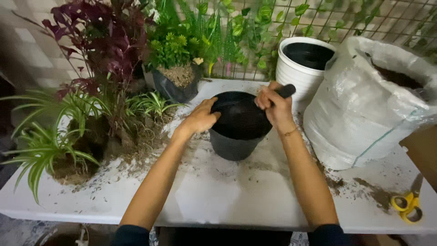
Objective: The person puts soil into a pot using a trowel and then gathers several small plants to be potted.
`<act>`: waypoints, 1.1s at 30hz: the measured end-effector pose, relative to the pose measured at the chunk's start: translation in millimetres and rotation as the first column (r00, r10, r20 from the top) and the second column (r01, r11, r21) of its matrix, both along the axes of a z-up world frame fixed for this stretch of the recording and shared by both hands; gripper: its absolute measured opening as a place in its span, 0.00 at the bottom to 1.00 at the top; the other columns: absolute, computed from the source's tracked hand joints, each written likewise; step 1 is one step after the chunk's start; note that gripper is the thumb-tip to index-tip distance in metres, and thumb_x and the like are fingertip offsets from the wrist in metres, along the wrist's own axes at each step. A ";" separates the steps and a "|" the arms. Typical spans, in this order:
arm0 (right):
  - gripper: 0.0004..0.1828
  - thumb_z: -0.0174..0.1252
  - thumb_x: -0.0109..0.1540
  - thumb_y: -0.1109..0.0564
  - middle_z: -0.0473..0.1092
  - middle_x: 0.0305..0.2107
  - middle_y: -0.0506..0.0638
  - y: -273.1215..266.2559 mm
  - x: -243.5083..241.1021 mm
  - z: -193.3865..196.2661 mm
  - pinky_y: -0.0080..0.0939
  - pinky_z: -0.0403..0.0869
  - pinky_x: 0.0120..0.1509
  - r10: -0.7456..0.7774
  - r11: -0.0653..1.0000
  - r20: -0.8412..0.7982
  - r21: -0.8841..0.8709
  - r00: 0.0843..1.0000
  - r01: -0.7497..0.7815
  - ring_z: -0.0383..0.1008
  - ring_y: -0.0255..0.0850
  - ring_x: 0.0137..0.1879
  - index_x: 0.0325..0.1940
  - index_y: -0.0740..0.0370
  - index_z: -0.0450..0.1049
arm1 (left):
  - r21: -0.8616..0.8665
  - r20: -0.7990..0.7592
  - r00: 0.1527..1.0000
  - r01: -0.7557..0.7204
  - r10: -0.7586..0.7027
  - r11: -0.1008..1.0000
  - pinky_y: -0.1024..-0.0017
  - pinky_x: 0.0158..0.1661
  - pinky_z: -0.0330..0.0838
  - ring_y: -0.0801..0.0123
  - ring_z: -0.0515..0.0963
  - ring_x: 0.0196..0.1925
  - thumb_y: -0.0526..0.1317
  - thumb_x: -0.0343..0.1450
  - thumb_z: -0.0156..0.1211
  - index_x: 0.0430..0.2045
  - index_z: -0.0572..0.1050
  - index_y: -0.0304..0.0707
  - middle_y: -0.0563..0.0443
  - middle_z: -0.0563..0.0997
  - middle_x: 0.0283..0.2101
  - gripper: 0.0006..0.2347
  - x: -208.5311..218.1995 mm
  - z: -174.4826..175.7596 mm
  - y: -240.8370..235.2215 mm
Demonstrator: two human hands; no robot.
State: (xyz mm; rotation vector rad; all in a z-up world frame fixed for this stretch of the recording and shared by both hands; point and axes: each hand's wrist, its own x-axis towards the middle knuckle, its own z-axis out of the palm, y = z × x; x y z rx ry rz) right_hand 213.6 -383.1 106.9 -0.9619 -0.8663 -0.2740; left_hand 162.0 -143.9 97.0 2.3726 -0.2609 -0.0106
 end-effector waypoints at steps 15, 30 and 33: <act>0.22 0.39 0.68 0.44 0.50 0.07 0.42 -26.8 -23.3 -5.7 0.38 0.59 0.27 0.076 0.970 0.014 0.231 0.997 -0.077 0.51 0.36 0.14 0.23 0.53 0.59 | 0.066 -0.082 0.994 -0.071 0.076 0.995 0.45 0.64 0.53 0.45 0.58 0.70 0.50 0.67 0.45 0.68 0.54 0.43 0.37 0.60 0.67 0.31 -5.6 7.9 -10.3; 0.20 0.40 0.66 0.45 0.49 0.07 0.42 -26.3 -2.4 -24.0 0.36 0.56 0.24 0.186 0.961 -0.070 0.222 0.980 -0.166 0.49 0.36 0.13 0.24 0.56 0.60 | 0.031 -0.087 0.983 -0.159 0.161 0.987 0.41 0.63 0.55 0.45 0.60 0.69 0.50 0.69 0.42 0.67 0.56 0.42 0.39 0.61 0.67 0.29 -33.2 28.5 -19.0; 0.22 0.39 0.66 0.42 0.48 0.06 0.43 -27.9 -24.0 -0.1 0.38 0.56 0.22 0.145 0.958 -0.032 0.256 0.989 -0.132 0.48 0.36 0.12 0.23 0.56 0.58 | -0.057 -0.060 0.991 -0.126 0.122 0.990 0.43 0.63 0.54 0.40 0.59 0.68 0.47 0.70 0.44 0.65 0.57 0.35 0.33 0.62 0.65 0.28 -25.2 20.2 -17.5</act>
